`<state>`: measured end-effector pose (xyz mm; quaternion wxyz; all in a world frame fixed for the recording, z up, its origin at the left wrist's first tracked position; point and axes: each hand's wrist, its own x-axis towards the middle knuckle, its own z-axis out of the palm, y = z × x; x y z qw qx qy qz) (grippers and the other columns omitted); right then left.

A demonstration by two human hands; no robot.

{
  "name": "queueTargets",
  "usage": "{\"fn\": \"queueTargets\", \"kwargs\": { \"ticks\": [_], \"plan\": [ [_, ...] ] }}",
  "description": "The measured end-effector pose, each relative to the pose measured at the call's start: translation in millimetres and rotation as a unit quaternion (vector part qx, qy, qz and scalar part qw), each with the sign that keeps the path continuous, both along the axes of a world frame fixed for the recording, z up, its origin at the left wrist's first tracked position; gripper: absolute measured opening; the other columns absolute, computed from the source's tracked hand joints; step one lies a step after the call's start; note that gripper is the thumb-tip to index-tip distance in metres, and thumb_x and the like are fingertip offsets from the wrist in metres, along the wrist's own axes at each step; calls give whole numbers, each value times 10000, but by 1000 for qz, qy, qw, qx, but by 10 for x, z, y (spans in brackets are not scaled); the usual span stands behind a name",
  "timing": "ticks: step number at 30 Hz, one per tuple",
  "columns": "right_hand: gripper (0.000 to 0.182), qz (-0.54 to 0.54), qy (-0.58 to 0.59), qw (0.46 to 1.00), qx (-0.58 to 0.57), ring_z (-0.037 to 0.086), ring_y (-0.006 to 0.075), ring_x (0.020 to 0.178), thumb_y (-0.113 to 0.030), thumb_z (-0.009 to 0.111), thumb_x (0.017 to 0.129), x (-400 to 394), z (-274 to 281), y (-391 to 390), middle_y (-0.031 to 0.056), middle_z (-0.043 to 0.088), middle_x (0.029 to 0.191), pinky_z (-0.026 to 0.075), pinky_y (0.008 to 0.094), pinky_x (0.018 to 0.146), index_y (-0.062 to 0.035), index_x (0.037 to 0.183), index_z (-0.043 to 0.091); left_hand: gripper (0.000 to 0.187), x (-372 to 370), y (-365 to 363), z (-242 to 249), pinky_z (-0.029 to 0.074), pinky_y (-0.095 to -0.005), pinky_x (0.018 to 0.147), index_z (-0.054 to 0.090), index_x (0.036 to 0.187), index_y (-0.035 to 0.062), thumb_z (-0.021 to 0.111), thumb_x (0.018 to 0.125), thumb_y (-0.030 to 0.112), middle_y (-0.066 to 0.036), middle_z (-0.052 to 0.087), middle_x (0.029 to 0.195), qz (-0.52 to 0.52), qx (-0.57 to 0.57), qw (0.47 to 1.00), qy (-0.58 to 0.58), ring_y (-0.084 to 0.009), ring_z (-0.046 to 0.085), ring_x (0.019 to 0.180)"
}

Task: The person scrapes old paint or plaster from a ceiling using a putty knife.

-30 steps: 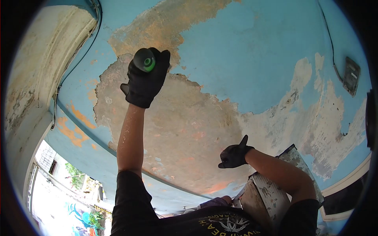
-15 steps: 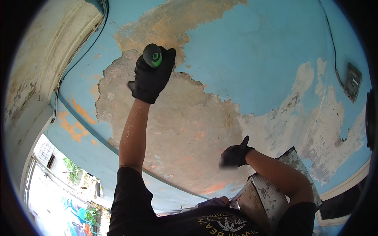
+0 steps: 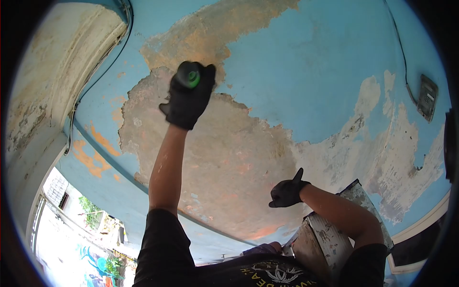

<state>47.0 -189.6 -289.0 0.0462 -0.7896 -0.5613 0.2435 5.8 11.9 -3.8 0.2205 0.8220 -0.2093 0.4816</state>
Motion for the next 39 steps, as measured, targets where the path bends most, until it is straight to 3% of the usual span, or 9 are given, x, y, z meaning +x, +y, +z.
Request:
{"fn": "queueTargets", "kwargs": {
  "ticks": [3, 6, 11, 16, 23, 26, 32, 37, 39],
  "plan": [
    [537, -7, -12, 1000, -7, 521, 356, 1286, -591, 478, 934, 31, 42, -4, 107, 638, 1274, 39, 917, 862, -132, 1106, 698, 52, 124, 110, -198, 552, -317, 692, 671, 920, 50, 641, 956, 72, -33, 694, 908, -108, -176, 971, 119, -134, 680, 786],
    [623, -20, 4, 999, 30, 519, 366, 1293, -638, 442, 934, -18, 69, -35, 86, 624, 1308, 37, 884, 931, -146, 1277, 611, 59, -314, -124, -624, 540, -304, 683, 659, 914, 47, 697, 923, 92, -21, 686, 863, 88, 72, 990, 78, -106, 668, 783],
    [710, -67, 287, 813, 503, 569, 241, 1222, -296, 686, 932, 118, -239, 274, 152, 547, 1377, 432, 455, 1070, -121, 1515, 319, 133, -646, -462, -2193, 514, -426, 625, 634, 977, 55, 686, 913, 159, -148, 640, 805, 196, -239, 938, 156, -337, 668, 715],
    [487, -86, 395, 768, 497, 600, 200, 1157, -154, 634, 978, -371, 89, 353, 135, 610, 1275, 517, 350, 964, -40, 1408, 437, 412, -910, -780, -3043, 530, -503, 690, 574, 1237, 16, 674, 851, 119, -228, 650, 933, 245, -115, 946, 177, -411, 669, 832],
    [159, -258, 517, 588, 566, 667, 179, 688, -217, 588, 1011, -98, 686, 177, 83, 657, 776, 527, 312, 581, -63, 1047, 605, 429, -1041, -127, -2455, 556, -359, 692, 616, 1117, 56, 817, 817, 288, -112, 672, 1034, 188, -199, 952, 140, -215, 682, 854],
    [161, -93, 451, 555, 693, 486, 134, 494, -206, 571, 1020, 104, 1426, 4, 29, 509, 614, 395, 298, 465, -81, 921, 545, 367, -853, 619, -2305, 502, -390, 600, 638, 694, 52, 703, 907, 344, -107, 626, 642, 316, -124, 931, 138, -248, 639, 613],
    [176, 326, 277, 527, 734, 355, 117, 473, -193, 507, 1043, 75, 2707, -47, 2, 409, 599, 319, 310, 463, -78, 910, 511, 471, -730, 881, -2063, 495, -337, 621, 698, 663, 67, 642, 931, 450, -43, 658, 591, 303, -283, 845, 339, -159, 633, 562],
    [216, -23, 215, 419, 882, 434, 130, 496, -223, 449, 1051, 869, 2304, 776, 34, 522, 661, 331, 294, 457, -81, 921, 547, 450, -750, 957, -2160, 470, -302, 531, 664, 624, 58, 672, 930, 388, -27, 618, 537, 245, -305, 866, 311, -116, 592, 497],
    [229, 368, 289, 511, 721, 483, 146, 530, -224, 426, 1049, 517, 2646, 548, 45, 565, 703, 353, 299, 469, -76, 975, 585, 448, -729, 1032, -2155, 469, -298, 531, 661, 618, 55, 675, 932, 375, -25, 616, 537, 226, -291, 880, 301, -111, 591, 499]
  ]
}}
